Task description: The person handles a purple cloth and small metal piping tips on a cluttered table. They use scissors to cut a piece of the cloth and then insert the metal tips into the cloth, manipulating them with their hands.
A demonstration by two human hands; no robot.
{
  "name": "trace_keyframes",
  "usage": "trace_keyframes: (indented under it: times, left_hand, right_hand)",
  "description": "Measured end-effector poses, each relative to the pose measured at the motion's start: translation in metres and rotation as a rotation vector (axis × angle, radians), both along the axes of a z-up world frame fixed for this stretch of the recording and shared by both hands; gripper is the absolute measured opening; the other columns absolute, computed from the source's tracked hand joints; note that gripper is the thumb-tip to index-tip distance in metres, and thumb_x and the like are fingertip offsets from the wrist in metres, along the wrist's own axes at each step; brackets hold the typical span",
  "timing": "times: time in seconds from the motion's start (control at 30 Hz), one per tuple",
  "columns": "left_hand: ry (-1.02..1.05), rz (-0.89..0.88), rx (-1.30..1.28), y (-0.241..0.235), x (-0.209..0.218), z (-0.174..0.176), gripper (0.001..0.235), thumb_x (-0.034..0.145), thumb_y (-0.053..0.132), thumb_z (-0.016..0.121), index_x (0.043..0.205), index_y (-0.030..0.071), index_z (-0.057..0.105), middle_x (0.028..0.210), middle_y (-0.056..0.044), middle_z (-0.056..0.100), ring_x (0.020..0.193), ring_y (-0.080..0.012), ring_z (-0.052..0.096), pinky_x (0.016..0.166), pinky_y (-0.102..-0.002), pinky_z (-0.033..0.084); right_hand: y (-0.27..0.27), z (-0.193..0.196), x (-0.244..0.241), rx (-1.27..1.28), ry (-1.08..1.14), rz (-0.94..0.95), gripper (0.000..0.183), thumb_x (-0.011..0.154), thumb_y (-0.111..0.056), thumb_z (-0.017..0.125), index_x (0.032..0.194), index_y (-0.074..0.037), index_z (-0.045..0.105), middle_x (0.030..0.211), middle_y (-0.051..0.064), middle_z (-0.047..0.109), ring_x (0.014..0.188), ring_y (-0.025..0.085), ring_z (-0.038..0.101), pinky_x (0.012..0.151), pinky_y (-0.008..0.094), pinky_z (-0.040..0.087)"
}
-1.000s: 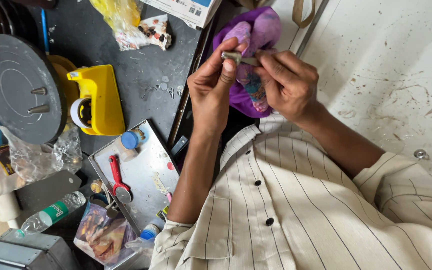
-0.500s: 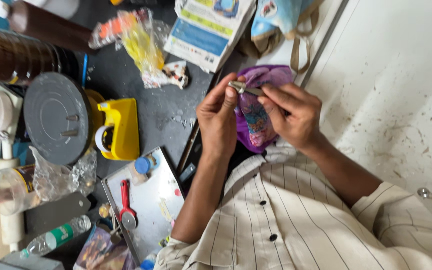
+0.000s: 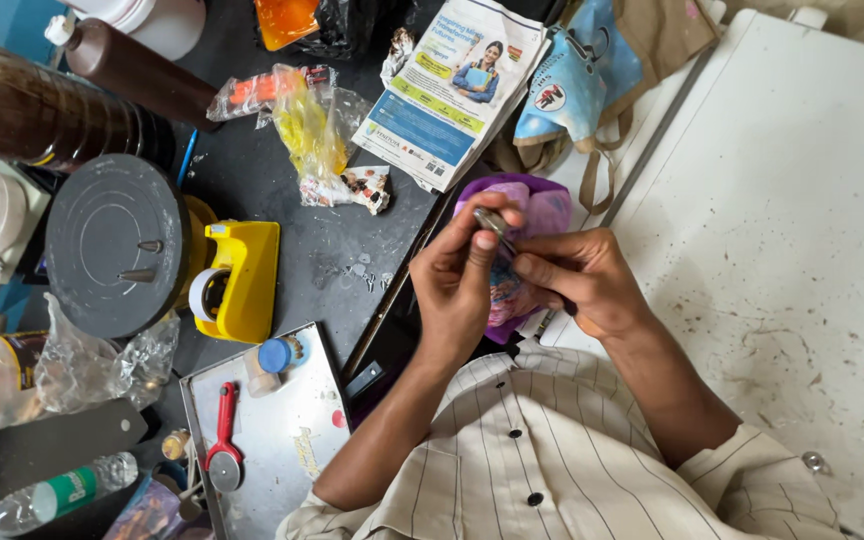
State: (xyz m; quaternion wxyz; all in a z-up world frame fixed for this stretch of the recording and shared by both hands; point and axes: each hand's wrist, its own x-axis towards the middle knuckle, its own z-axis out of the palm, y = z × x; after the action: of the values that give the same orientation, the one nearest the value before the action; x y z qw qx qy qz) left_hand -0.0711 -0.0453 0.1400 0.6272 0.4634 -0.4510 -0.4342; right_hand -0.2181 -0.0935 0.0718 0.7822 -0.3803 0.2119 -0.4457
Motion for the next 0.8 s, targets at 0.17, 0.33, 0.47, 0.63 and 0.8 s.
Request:
trace_keyframes:
  times: [0.17,0.33,0.47,0.63,0.8]
  left_hand:
    - [-0.171,-0.11,-0.145,-0.007,0.016,0.017,0.035,0.112,0.016,0.059,0.14,-0.004,0.061,0.136,-0.007,0.061,0.13,-0.0141,0.058,0.118,-0.027,0.044]
    - [-0.119,0.027,-0.046,-0.013,0.013,0.015,0.044,0.099,0.01,0.074,0.139,-0.005,0.064,0.124,-0.005,0.061,0.115,-0.0127,0.059,0.102,-0.027,0.051]
    - [-0.143,0.223,-0.031,-0.018,0.009,0.007,0.044,0.097,0.005,0.076,0.139,-0.005,0.065,0.121,-0.009,0.068,0.11,-0.0129,0.064,0.099,-0.027,0.053]
    - [-0.019,0.346,0.023,-0.02,0.002,0.001,0.061,0.096,0.001,0.071,0.152,-0.001,0.048,0.114,-0.012,0.075,0.103,-0.0117,0.067,0.093,-0.027,0.056]
    - [-0.053,0.349,-0.06,-0.017,-0.003,0.001,0.057,0.102,-0.005,0.061,0.156,-0.001,0.044,0.12,-0.011,0.072,0.112,-0.0116,0.067,0.1,-0.026,0.056]
  right_hand:
    - [0.006,0.012,0.002,-0.442,0.257,-0.339,0.02,0.095,0.003,0.075,0.115,0.007,0.073,0.091,0.01,0.074,0.074,0.012,0.065,0.063,0.023,0.05]
    - [0.005,0.035,0.014,-0.951,0.638,-0.797,0.028,0.092,0.008,0.076,0.12,0.005,0.071,0.098,0.014,0.072,0.083,0.02,0.073,0.072,0.03,0.057]
    - [0.006,0.047,0.021,-0.969,0.7,-0.778,0.028,0.093,0.008,0.076,0.121,0.005,0.071,0.094,0.014,0.07,0.079,0.023,0.072,0.069,0.032,0.056]
    - [0.011,0.056,0.028,-0.879,0.753,-0.709,0.023,0.092,0.005,0.076,0.115,0.006,0.071,0.087,0.014,0.068,0.072,0.022,0.07,0.061,0.032,0.052]
    - [0.016,0.049,0.03,-0.878,0.686,-0.646,0.018,0.093,0.003,0.073,0.111,0.005,0.069,0.093,0.015,0.07,0.08,0.022,0.07,0.066,0.034,0.053]
